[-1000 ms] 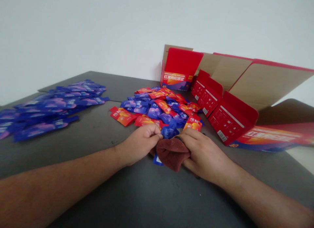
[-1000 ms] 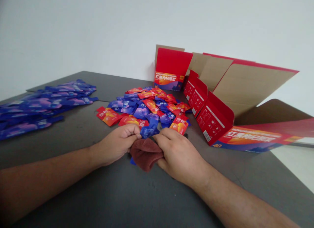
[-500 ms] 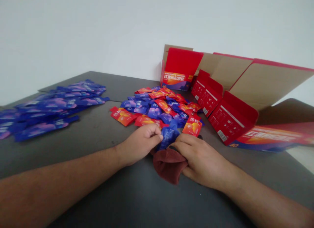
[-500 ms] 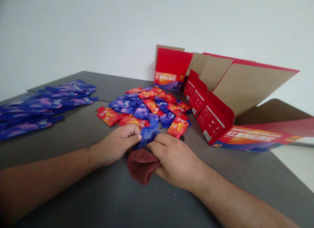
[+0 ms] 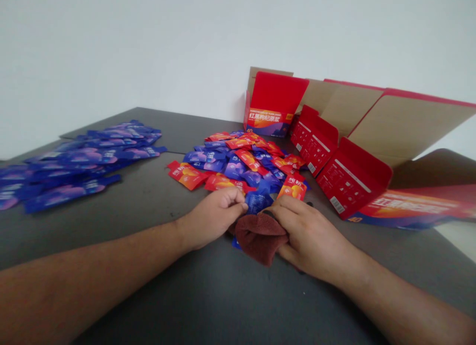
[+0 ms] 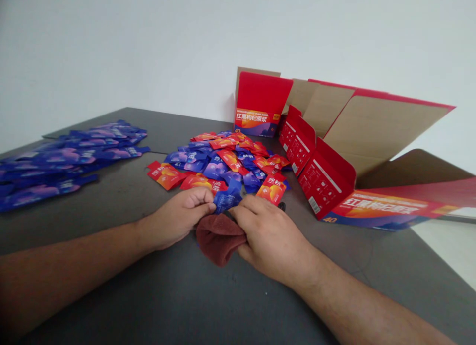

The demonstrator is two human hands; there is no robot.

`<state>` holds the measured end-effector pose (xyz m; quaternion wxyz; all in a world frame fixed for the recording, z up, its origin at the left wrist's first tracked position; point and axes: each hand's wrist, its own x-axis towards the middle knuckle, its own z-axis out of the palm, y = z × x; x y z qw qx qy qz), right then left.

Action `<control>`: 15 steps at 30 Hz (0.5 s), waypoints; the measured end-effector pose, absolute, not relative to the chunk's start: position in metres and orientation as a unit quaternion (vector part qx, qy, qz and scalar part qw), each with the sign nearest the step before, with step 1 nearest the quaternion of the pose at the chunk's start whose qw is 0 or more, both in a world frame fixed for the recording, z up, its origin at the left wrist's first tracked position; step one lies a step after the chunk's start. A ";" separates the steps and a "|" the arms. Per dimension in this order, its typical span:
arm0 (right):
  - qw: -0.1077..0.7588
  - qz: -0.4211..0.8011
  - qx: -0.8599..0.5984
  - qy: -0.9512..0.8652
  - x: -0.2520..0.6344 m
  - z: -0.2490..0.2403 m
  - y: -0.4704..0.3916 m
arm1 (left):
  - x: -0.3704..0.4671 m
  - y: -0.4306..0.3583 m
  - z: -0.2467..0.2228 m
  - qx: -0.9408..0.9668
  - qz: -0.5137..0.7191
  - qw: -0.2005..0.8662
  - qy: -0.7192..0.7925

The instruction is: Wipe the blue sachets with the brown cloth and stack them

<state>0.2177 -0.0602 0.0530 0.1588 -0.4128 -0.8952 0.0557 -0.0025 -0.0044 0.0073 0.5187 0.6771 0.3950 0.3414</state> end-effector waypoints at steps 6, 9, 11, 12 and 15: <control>0.136 0.082 -0.380 -0.911 0.217 0.053 -0.061 | -0.003 -0.005 0.007 0.676 0.342 0.518 0.397; 0.143 0.074 -0.394 -0.905 0.218 0.053 -0.060 | -0.003 -0.005 0.007 0.678 0.343 0.512 0.401; 0.152 0.069 -0.416 -0.894 0.219 0.052 -0.059 | -0.003 -0.005 0.006 0.669 0.341 0.523 0.404; 0.152 0.070 -0.419 -0.893 0.218 0.052 -0.058 | -0.003 -0.005 0.006 0.666 0.340 0.527 0.404; 0.142 0.083 -0.391 -0.905 0.218 0.051 -0.058 | -0.003 -0.004 0.005 0.674 0.345 0.518 0.399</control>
